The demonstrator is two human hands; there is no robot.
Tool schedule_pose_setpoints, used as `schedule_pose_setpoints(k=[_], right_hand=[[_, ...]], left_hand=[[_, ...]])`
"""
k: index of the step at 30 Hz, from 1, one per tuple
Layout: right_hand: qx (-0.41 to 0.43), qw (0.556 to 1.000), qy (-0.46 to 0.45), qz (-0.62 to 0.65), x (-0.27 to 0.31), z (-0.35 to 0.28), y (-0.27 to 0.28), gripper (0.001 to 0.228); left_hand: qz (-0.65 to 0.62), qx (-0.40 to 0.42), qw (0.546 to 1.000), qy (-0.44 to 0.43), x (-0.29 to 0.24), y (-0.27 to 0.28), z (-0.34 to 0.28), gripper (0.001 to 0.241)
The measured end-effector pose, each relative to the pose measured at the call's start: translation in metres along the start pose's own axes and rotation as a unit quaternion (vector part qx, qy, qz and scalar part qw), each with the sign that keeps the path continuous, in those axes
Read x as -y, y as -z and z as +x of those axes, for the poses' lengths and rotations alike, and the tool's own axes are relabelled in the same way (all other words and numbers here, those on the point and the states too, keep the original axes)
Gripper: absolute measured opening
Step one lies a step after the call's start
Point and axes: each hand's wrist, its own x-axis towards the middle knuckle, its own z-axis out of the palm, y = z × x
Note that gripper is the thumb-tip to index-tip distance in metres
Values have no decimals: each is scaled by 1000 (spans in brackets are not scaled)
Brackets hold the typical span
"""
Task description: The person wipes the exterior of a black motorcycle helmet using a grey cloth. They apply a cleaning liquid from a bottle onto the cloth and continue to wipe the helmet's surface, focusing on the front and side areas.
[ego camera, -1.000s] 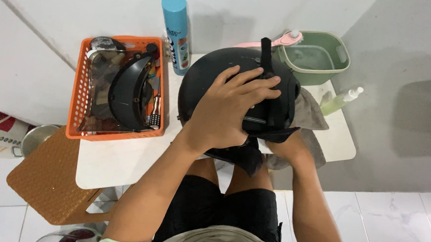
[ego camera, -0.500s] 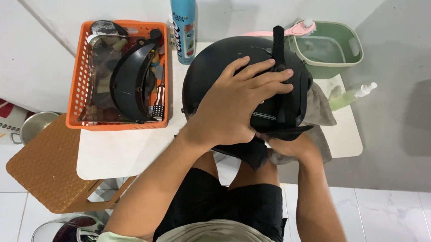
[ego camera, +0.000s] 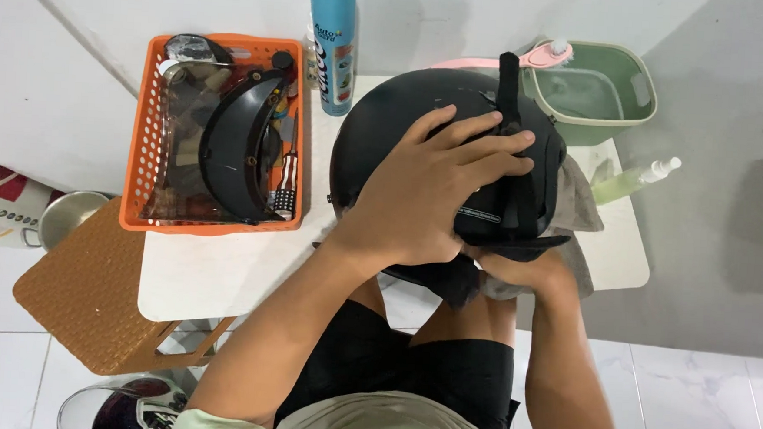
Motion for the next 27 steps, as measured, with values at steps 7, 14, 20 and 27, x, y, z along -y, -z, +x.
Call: schedule_pose_setpoints(k=[7,14,20,27], right_hand=[[-12,1000,2,-1,-1,3,1,31],[-15,1000,15,-5,1,10,-5,33],[-25,999,27,-7,4,13,-9,34],[-46,998,37,-14,7,8,-12,35]], left_hand=[[4,-3,1000,-9,1,-1,2,75],[-16,-3,1000,7,2,3,-4,79],[-14,-8,1000,4,3,4,-7,80],[-33,-20,999,9,0,5,-7,79]])
